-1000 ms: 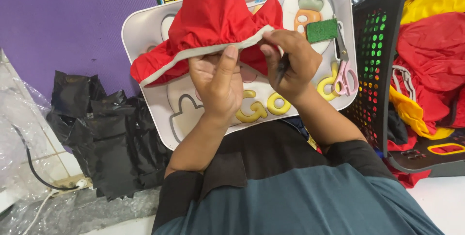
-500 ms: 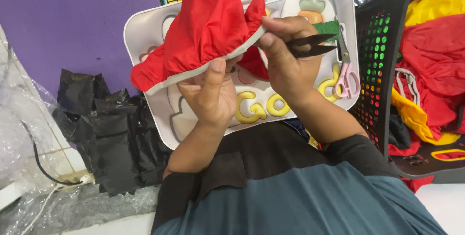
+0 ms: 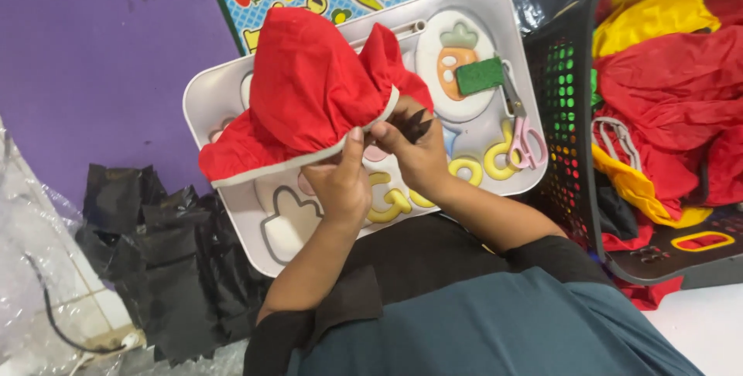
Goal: The person trims the white elastic edge of a red fabric item using a pair of small scissors. They repeatedly cut small sections of the elastic, adjust the fabric, and place the scissors down on a white tray before picking them up again to continue the task.
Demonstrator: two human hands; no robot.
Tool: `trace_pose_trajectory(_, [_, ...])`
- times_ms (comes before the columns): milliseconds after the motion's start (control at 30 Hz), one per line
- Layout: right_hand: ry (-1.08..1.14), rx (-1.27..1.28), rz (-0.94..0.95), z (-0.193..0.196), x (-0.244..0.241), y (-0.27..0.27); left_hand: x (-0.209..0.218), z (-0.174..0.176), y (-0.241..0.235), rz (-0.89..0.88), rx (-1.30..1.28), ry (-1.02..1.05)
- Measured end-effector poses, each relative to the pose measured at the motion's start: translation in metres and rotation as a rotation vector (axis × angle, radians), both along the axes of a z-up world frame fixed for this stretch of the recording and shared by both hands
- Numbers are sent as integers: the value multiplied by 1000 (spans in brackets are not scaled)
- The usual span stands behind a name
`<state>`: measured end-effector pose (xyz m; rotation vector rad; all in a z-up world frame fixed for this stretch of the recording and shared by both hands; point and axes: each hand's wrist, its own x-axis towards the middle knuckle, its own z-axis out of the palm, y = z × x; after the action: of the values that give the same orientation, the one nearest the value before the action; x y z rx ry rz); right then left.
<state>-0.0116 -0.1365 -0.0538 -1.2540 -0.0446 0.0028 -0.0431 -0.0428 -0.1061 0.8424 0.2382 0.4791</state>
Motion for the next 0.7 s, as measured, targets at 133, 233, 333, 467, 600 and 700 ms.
trace_pose_trajectory(133, [94,54,-30,-4,0,-1,-2,22,0,-6,-60,63])
trace_pose_trajectory(233, [126,123,-69,-15,3,5,7,44,7,8,-19,-18])
trace_pose_trajectory(333, [126,122,-89,7,13,11,8,27,16,28,164,-12])
trace_pose_trajectory(467, [174,139,-115,10,26,7,14,41,21,58,-27,-55])
trace_pose_trajectory(600, [262,323,-95,53,44,4,20,47,37,71,-127,-185])
trace_pose_trajectory(700, [284,413,20,78,47,0,12,62,50,-49,-175,-238])
